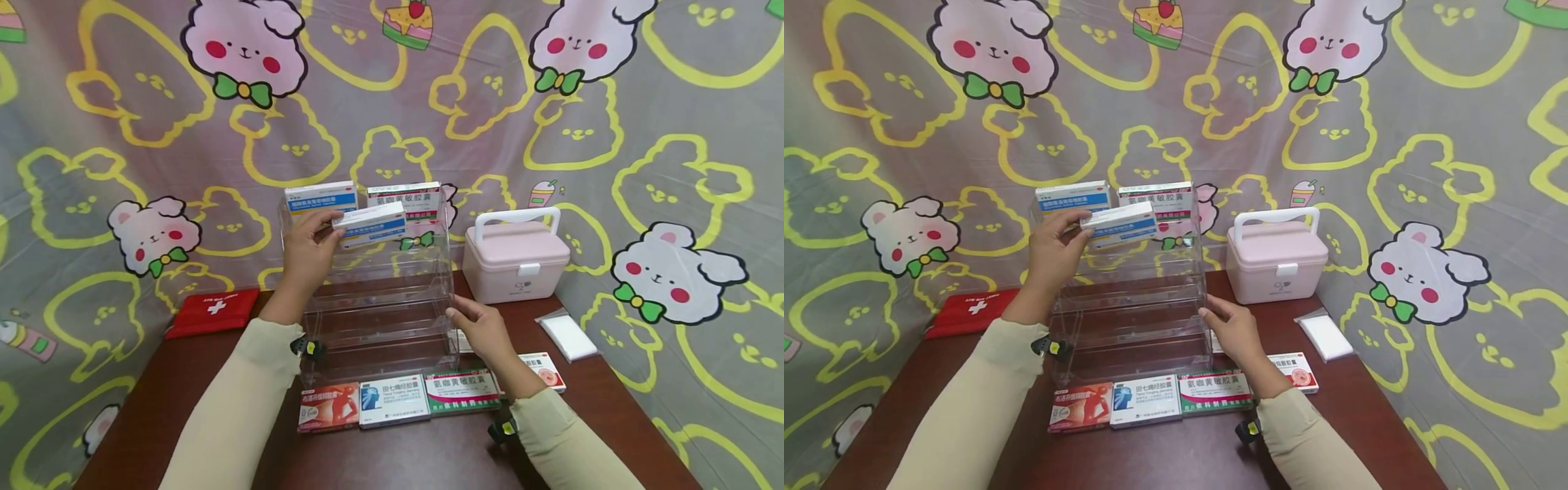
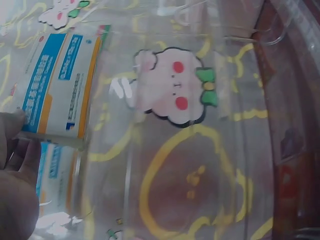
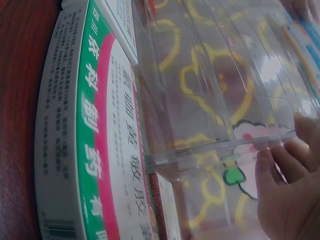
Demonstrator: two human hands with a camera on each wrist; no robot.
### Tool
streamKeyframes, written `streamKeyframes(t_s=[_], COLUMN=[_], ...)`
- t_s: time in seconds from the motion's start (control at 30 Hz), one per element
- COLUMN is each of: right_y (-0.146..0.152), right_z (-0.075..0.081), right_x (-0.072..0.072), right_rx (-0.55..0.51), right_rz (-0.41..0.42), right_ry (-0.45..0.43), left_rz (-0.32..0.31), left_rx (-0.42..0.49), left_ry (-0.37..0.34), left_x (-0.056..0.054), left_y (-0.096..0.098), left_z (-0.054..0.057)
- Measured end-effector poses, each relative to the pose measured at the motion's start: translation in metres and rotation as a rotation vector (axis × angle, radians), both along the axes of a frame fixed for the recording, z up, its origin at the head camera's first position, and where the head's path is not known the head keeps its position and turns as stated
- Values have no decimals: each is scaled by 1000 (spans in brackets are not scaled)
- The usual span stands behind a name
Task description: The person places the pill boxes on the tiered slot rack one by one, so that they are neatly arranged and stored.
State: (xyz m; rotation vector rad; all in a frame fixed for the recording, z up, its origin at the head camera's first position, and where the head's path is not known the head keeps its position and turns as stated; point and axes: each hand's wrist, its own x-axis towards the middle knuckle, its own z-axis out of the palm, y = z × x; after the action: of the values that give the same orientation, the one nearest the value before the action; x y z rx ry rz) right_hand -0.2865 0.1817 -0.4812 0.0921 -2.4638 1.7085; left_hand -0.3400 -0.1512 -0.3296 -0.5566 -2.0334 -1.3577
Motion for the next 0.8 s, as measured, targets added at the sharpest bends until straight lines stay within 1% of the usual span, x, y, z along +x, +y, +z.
streamKeyframes(t_s=[0.2, 0.27, 0.43, 0.6, 0.8], right_y=[-1, -1, 0, -1, -3], right_z=[1, 0, 2, 3, 4], right_x=[0, 0, 1, 2, 3], right_rx=[5, 7, 15, 20, 30], right_rz=[0, -5, -7, -7, -14], right_ry=[4, 4, -6, -5, 1], left_rz=[14, 20, 31, 35, 47], left_rx=[-59, -98, -184, -210, -240], left_ry=[-8, -17, -64, -95, -103], left_x=[-9, -11, -13, -15, -17], left_y=[15, 20, 29, 37, 47], left_z=[-7, -9, -10, -11, -10])
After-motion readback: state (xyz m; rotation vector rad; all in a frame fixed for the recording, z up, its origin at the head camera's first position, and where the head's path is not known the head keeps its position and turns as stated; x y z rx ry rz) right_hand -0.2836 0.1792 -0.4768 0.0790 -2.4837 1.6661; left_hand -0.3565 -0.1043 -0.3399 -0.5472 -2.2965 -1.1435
